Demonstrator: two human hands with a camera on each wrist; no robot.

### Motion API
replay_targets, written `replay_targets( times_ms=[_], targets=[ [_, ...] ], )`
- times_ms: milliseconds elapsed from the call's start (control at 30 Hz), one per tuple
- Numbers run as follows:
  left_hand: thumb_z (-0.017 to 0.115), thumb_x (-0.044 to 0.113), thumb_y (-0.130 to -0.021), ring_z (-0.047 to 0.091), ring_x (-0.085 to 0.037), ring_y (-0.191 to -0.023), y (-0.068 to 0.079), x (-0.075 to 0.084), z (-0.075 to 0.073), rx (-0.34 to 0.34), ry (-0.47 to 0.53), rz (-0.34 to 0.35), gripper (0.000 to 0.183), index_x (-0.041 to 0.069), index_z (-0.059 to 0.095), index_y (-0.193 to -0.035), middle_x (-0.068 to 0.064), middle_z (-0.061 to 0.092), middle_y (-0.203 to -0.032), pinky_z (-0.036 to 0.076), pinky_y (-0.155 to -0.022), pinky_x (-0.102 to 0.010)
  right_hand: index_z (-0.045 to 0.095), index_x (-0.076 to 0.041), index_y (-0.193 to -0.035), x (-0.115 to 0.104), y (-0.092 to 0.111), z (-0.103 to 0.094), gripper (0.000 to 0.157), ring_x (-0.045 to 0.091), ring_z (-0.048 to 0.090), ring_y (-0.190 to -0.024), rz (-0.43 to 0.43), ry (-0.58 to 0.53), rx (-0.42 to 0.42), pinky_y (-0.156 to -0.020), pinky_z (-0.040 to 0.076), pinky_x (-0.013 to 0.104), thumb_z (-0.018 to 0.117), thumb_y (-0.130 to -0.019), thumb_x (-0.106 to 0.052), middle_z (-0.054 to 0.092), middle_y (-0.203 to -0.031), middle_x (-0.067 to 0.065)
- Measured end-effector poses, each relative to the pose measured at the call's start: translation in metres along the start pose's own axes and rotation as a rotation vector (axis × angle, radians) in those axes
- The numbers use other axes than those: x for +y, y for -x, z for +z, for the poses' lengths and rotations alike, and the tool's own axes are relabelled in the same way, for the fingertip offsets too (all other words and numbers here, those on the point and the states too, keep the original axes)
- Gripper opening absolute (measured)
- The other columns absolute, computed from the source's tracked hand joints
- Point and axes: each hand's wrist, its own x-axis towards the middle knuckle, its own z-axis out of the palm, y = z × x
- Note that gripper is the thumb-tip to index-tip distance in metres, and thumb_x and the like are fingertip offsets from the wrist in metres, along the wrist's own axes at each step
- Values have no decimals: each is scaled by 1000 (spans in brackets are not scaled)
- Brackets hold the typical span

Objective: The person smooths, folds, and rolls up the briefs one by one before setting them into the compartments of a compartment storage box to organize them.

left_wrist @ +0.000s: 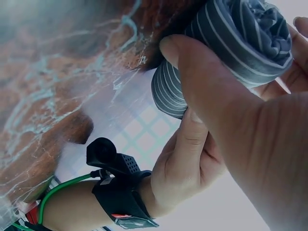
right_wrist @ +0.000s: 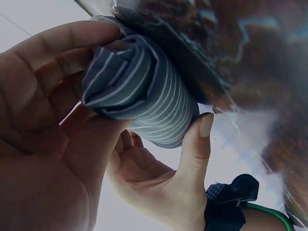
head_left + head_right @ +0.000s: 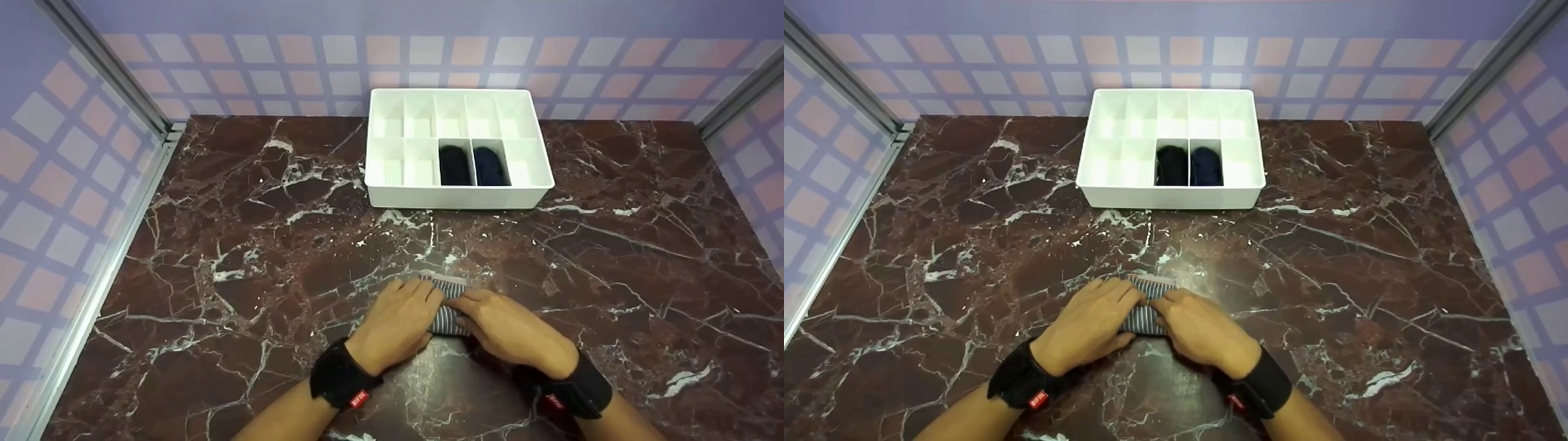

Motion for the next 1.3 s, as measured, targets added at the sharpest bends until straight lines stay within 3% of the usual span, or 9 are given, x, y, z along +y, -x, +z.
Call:
replay_targets(
  times_ms=[233,633,767,900,1067,1300],
  targets=[
    [71,32,-73,54,-17,-90,-1,0,1,-11,-3,-1,41,11,59,-106,-2,59,-100,44,-77,-31,57,-14,-120,-4,-1,-2,34,17,56,-103,106,-22,-14,-89,46,36,62,-86,-22,60,-113,4],
    [69,37,-72,49,-17,-90,0,-3,0,17,16,4,39,11,63,-100,-3,53,-101,43,-77,-30,61,-16,-108,-3,-1,0,29,11,51,-92,46,4,115,-79,48,32,68,-82,-29,54,-103,-4],
    [67,40,-73,47,-17,-90,1,-4,-1,25,13,18,38,11,64,-98,-3,53,-100,42,-78,-30,60,-17,-108,-2,-1,1,44,11,50,-92,26,1,116,-79,49,31,77,-72,-37,53,-103,-4],
    [65,39,-74,47,-17,-92,2,-4,-2,23,24,26,37,11,65,-97,-3,55,-102,41,-80,-31,59,-18,-109,-1,-1,2,54,11,50,-95,25,1,102,-82,48,32,82,-63,-34,52,-105,-5],
    [64,41,-76,50,-18,-95,2,-3,-3,-1,38,24,37,12,66,-98,-4,58,-105,40,-82,-32,58,-19,-110,-2,-1,3,57,12,49,-97,30,-1,86,-86,46,33,84,-61,-28,52,-106,-5],
    [64,42,-78,54,-18,-99,1,-2,-6,-28,90,-5,46,12,60,-112,-4,62,-108,40,-84,-33,58,-16,-111,-1,-2,2,57,13,49,-97,31,-5,89,-86,46,33,84,-61,-22,53,-105,-4]
  ],
)
